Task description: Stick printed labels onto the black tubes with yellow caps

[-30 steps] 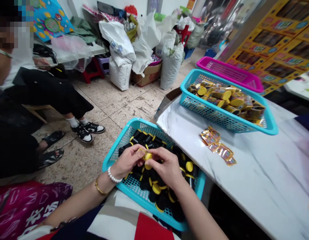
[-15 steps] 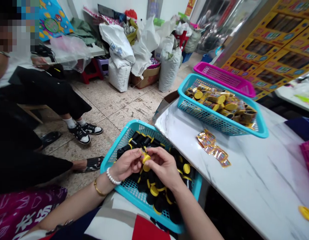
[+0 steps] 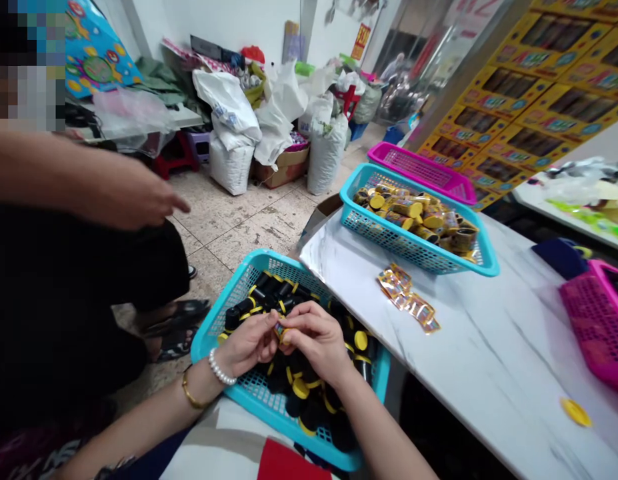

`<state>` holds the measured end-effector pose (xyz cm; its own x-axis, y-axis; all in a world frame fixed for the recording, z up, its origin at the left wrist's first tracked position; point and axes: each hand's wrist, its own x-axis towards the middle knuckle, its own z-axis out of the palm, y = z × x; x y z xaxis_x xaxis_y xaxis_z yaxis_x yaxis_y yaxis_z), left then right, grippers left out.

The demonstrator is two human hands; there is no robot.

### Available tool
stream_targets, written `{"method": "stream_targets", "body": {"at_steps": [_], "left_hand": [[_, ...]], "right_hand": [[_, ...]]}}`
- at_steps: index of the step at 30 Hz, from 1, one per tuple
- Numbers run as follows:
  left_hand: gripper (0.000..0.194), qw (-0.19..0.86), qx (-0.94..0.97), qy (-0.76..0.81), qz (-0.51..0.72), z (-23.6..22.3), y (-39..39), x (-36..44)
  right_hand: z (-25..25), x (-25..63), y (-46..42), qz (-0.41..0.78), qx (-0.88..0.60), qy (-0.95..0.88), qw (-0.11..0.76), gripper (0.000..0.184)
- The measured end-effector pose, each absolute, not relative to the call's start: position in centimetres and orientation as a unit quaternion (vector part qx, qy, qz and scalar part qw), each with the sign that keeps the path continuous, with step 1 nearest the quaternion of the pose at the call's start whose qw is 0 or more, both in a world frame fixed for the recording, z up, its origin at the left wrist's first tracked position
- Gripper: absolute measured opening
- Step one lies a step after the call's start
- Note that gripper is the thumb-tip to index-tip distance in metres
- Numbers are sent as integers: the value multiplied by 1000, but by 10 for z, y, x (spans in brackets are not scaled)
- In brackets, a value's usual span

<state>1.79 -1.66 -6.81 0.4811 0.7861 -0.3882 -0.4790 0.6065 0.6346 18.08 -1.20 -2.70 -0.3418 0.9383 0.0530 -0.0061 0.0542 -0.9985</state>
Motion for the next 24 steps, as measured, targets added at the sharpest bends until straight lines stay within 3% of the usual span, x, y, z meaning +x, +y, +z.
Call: {"method": "stream_targets", "body": {"at_steps": [3, 8, 15, 19, 24], "left_hand": [[43, 842, 214, 313, 383, -67, -17, 18], [44, 832, 206, 341, 386, -66, -15, 16], [45, 839, 185, 335, 386, -65, -14, 16], [45, 829, 198, 347, 392, -64, -13, 16], [49, 821, 219, 361, 384, -58, -16, 16]], "right_hand": [[-28, 181, -11, 560, -395, -590, 427, 10], [-30, 185, -10, 578, -383, -619, 369, 21], [-30, 188, -9, 516, -375, -654, 406, 14], [-28, 180, -15, 407, -381, -748, 359, 31], [-1, 189, -10, 232, -416, -809, 345, 24]]}}
